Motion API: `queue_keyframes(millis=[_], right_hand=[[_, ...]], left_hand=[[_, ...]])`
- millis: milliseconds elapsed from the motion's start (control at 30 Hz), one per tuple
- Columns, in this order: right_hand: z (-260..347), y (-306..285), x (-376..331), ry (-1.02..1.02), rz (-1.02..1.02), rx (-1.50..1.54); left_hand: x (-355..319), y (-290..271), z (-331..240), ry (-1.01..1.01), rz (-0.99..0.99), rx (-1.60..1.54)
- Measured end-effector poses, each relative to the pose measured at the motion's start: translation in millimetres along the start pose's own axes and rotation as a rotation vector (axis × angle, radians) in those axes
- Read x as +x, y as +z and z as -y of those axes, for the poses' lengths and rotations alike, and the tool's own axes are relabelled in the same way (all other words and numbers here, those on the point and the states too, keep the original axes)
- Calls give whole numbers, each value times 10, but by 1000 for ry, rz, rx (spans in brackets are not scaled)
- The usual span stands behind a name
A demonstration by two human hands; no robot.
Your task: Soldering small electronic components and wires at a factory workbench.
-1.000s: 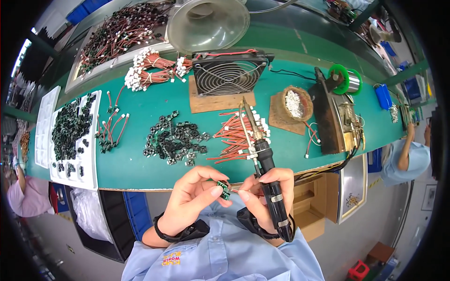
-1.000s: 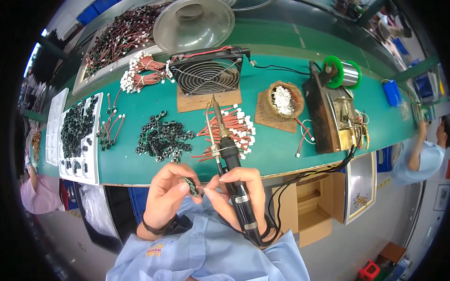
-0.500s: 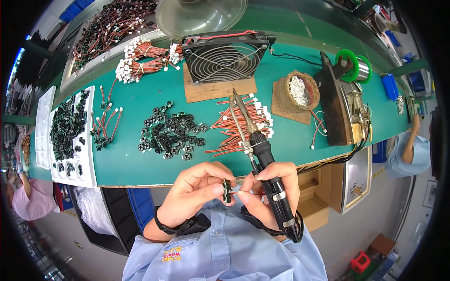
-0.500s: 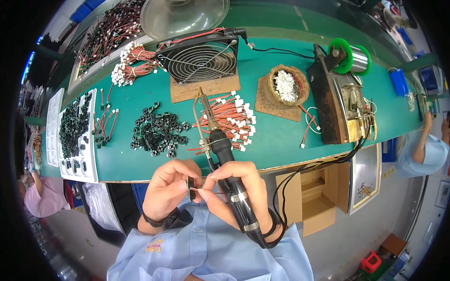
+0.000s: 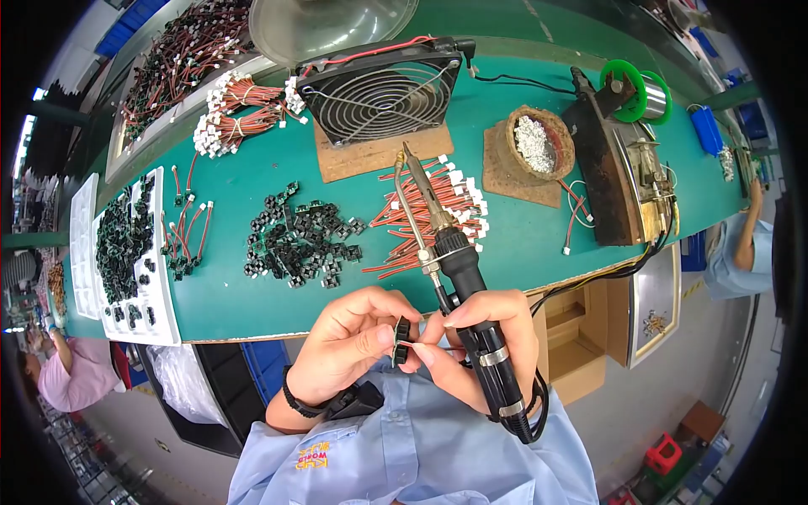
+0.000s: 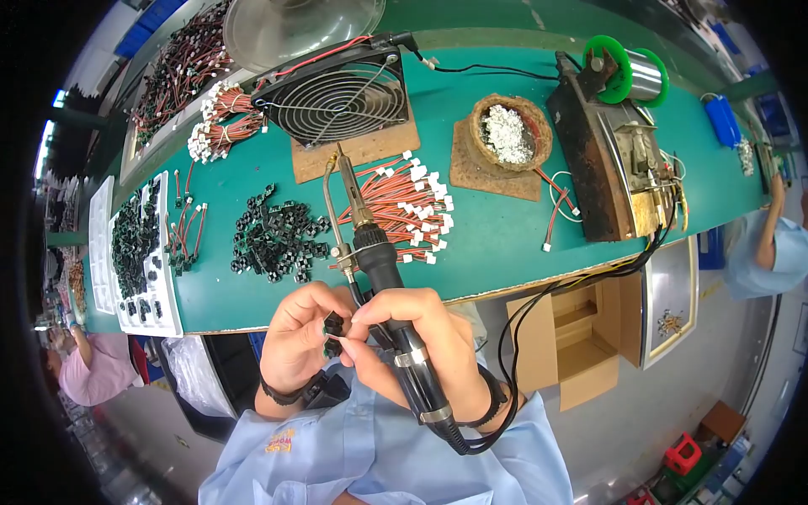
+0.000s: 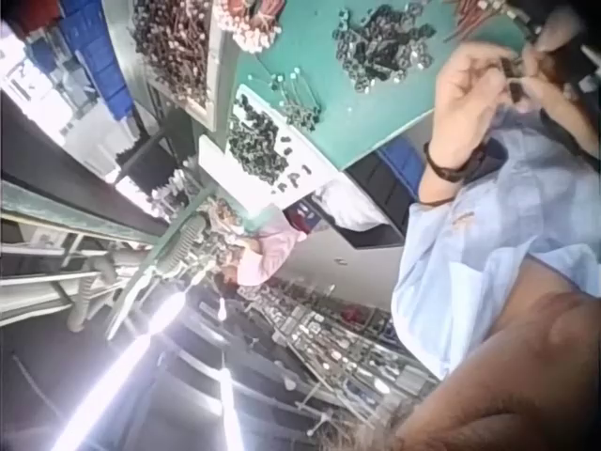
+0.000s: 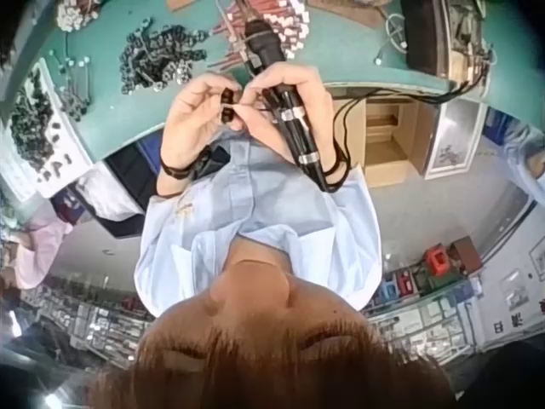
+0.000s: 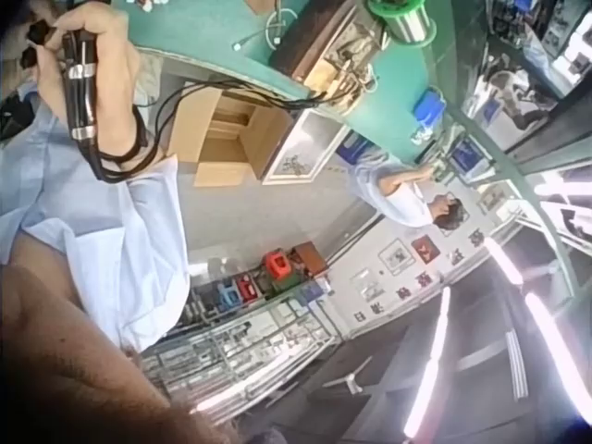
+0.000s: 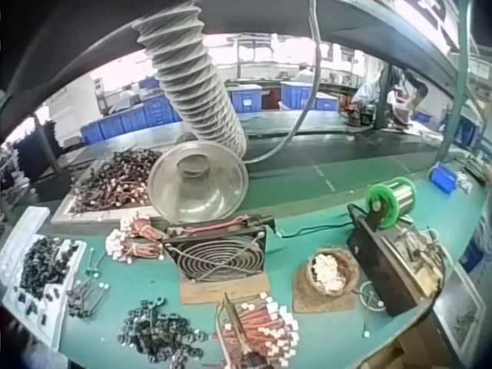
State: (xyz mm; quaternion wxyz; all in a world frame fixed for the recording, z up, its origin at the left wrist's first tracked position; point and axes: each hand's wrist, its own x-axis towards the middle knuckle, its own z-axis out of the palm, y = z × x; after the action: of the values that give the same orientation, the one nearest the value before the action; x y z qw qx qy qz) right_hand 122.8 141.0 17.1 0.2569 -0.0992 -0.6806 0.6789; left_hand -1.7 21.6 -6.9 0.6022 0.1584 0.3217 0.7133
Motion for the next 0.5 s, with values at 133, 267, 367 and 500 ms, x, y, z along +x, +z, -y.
queue_keyframes(millis=[133,267,367,500], right_hand=[[-18,8,-5,-18,-14,7],[-9,-3,-3,-32,-33,-11],[7,-25,9,-50,-35,-77],[-21,-31,0,-51,-45,-82]], left_hand=[[3,6,-4,2,-1,11],[4,12,-1,-7,1,8],[9,17,3,-4,7,-9],[18,21,-2,-6,22,-14]])
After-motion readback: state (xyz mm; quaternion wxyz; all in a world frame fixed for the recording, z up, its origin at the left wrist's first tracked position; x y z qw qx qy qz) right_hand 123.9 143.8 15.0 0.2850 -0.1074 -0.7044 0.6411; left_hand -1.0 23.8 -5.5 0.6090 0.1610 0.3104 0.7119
